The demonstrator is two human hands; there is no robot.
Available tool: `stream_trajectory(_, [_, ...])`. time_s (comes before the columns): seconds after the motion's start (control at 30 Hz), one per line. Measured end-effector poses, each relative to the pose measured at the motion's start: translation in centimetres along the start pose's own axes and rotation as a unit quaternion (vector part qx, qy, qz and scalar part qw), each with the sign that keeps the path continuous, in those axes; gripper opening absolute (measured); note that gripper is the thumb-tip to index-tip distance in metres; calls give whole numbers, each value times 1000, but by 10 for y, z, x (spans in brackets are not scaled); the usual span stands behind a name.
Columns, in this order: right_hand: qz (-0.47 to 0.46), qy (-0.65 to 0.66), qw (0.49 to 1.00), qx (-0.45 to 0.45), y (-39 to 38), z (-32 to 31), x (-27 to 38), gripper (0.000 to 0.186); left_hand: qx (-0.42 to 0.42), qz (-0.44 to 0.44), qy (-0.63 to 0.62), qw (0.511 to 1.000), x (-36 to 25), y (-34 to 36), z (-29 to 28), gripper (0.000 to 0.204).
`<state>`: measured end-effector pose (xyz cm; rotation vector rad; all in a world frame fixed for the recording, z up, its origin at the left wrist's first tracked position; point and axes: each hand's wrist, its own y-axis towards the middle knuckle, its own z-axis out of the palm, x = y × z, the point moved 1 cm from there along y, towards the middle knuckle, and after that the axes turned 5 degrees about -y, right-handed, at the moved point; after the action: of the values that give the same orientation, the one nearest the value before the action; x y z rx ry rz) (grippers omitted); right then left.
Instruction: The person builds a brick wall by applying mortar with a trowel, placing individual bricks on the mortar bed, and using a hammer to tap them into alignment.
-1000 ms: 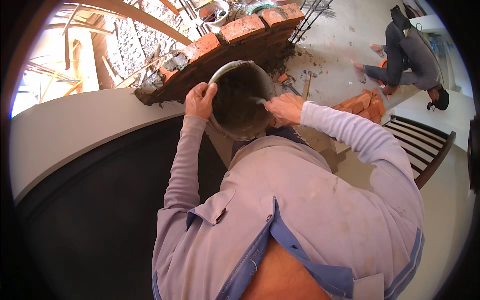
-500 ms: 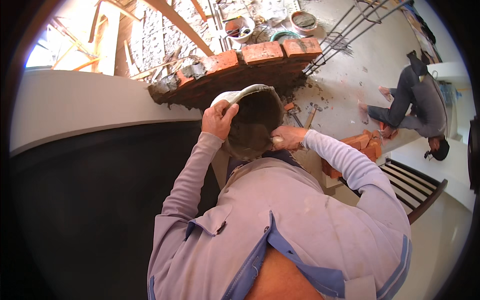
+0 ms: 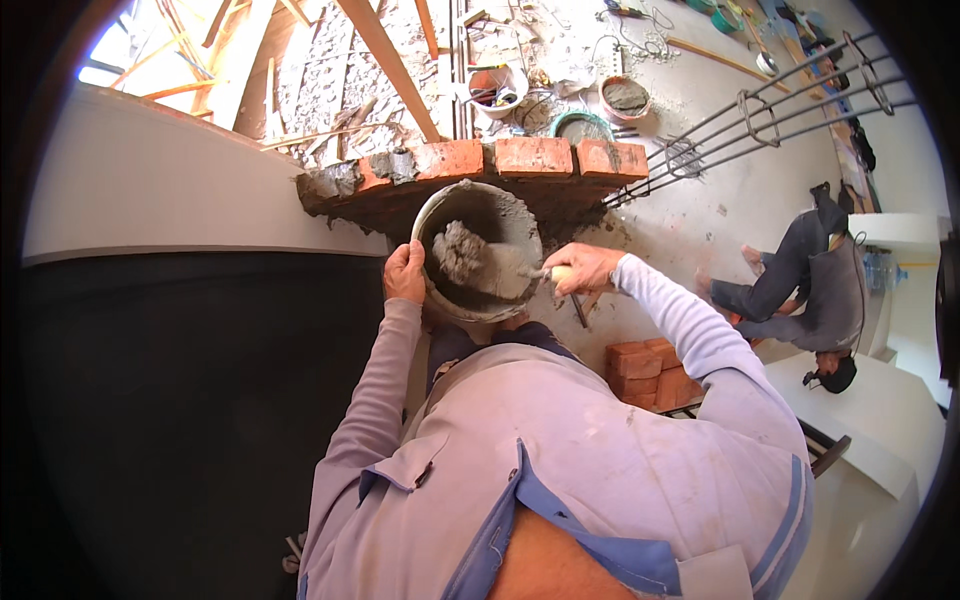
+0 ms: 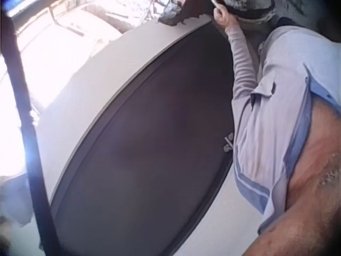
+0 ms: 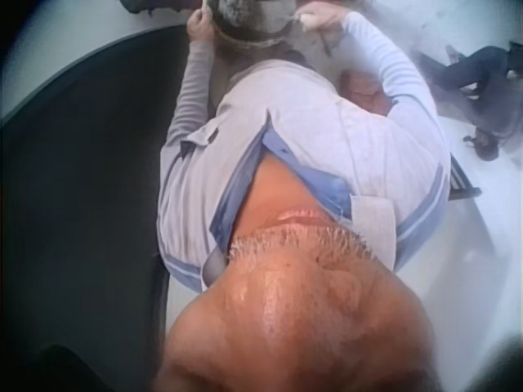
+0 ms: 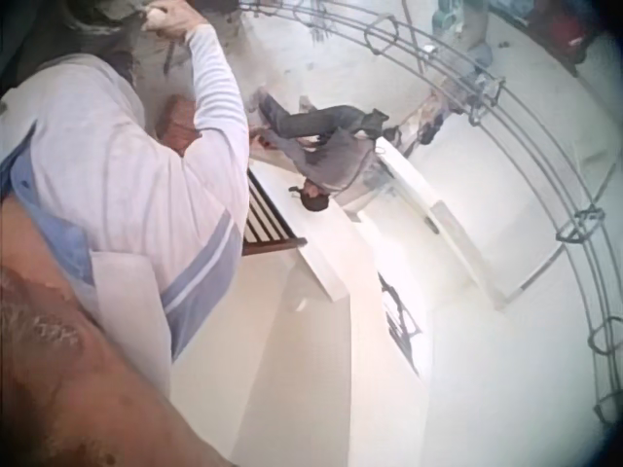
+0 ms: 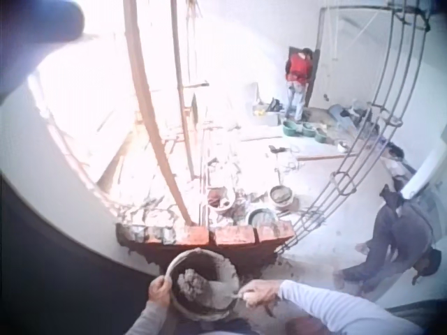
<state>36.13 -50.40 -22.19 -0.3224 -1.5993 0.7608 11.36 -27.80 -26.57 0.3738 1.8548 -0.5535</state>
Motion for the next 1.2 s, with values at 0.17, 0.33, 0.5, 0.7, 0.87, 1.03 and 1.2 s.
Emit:
stream_trajectory(0.17, [5, -77, 995, -64, -13, -63, 28, 29, -50, -43, -52, 996, 21, 4, -1, 43])
stream_trajectory(0.33, [-94, -347, 908, -218, -4, -119, 29, 34, -72, -44, -43, 995, 31, 4, -5, 44])
stream_trajectory(0.5, [-82, -537, 724, -425, 39, -117, -2, 36, -88, -50, -21, 995, 17, -12, -9, 46])
stream_trajectory(0.7, [-17, -336, 770, -541, 45, -55, -2, 26, -70, -59, 64, 994, 56, -25, -33, 47])
stream_trajectory(0.87, [63, 27, 931, -358, 53, -34, 43, 33, -33, -82, 63, 994, 58, -13, -30, 47])
stream_trajectory(1.03, [41, -254, 834, -488, 105, -31, -12, 26, 44, -71, 57, 995, 66, 10, -18, 43])
stream_trajectory(1.2, [160, -174, 866, -440, 57, -34, 10, 34, 95, -78, 37, 992, 101, 24, -27, 42])
